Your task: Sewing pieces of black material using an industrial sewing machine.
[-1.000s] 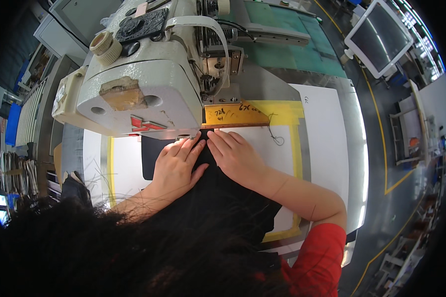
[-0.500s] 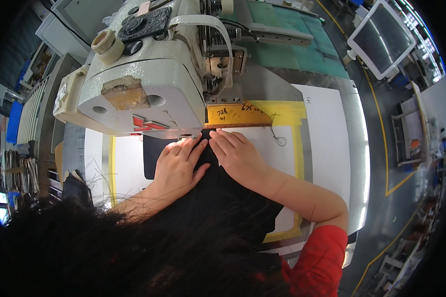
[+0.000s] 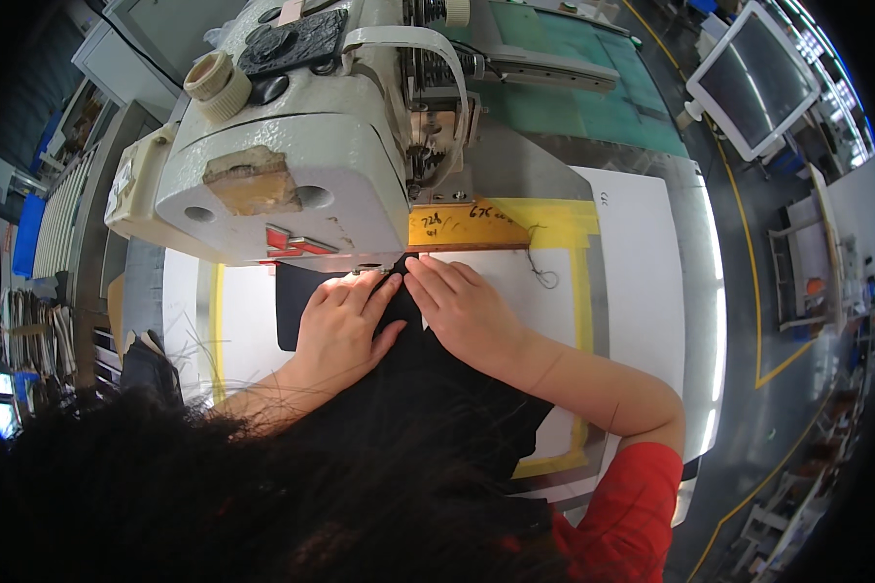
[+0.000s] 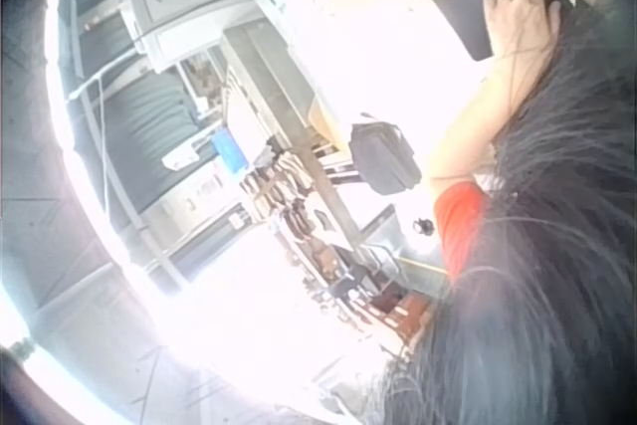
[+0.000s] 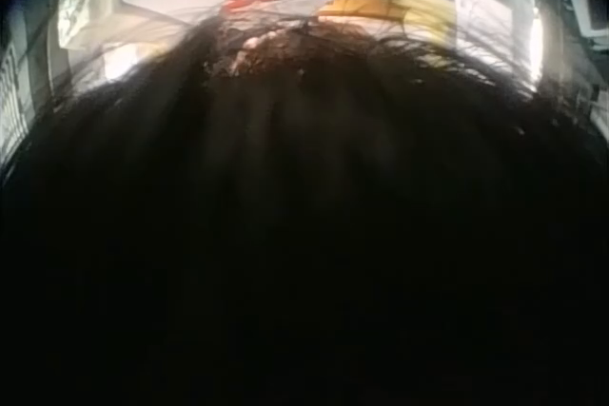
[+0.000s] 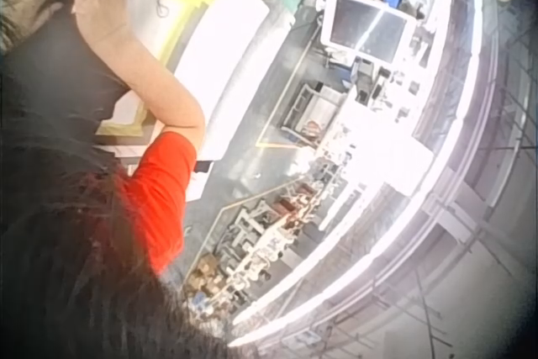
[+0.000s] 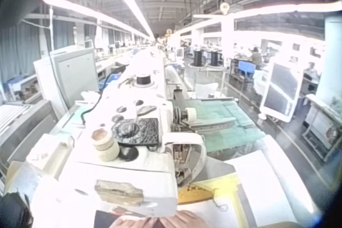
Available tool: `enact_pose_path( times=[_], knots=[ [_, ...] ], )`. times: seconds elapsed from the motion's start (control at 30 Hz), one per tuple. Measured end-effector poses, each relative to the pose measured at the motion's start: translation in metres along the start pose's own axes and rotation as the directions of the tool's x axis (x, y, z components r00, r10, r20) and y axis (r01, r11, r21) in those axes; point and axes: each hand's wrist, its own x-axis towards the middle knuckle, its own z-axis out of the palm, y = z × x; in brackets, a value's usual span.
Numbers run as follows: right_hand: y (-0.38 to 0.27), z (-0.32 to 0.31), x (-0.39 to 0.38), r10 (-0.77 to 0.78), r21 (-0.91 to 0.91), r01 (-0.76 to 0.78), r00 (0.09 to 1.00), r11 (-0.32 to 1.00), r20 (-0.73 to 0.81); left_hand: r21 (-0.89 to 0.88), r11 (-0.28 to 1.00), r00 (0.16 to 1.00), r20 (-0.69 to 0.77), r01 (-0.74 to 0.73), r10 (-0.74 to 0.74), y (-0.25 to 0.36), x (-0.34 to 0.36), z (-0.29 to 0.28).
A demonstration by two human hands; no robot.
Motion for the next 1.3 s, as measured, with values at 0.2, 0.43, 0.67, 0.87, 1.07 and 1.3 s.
enact_pose_path(
  times=[0.2,0.43,0.67,0.87,1.07,1.3],
  knots=[
    [0.002,-0.002,0.001,-0.019,0.012,0.019,1.000,1.000,-0.001,-0.015,1.000,1.000,0.001,-0.006,0.006,0.001,0.002,-0.003],
    [0.002,0.002,0.001,-0.051,-0.045,0.051,0.999,0.998,-0.012,-0.064,0.998,1.000,0.015,0.019,-0.018,0.003,0.005,-0.007],
    [0.005,-0.029,0.000,-0.117,0.130,0.107,0.990,0.986,0.073,-0.127,0.992,1.000,-0.023,0.004,-0.007,-0.001,0.005,-0.009],
    [-0.041,-0.013,-0.003,-0.244,0.385,0.150,0.947,0.911,0.208,-0.291,0.957,0.999,-0.028,0.015,-0.024,-0.014,0.001,-0.016],
    [-0.034,-0.014,0.012,-0.162,0.466,0.034,0.958,0.884,0.238,-0.297,0.954,0.997,-0.056,0.026,-0.045,-0.027,-0.017,-0.032],
    [-0.067,-0.017,0.022,-0.102,0.043,0.093,0.947,0.995,0.304,-0.351,0.936,0.997,-0.063,0.012,-0.036,-0.055,-0.045,-0.055]
  ],
)
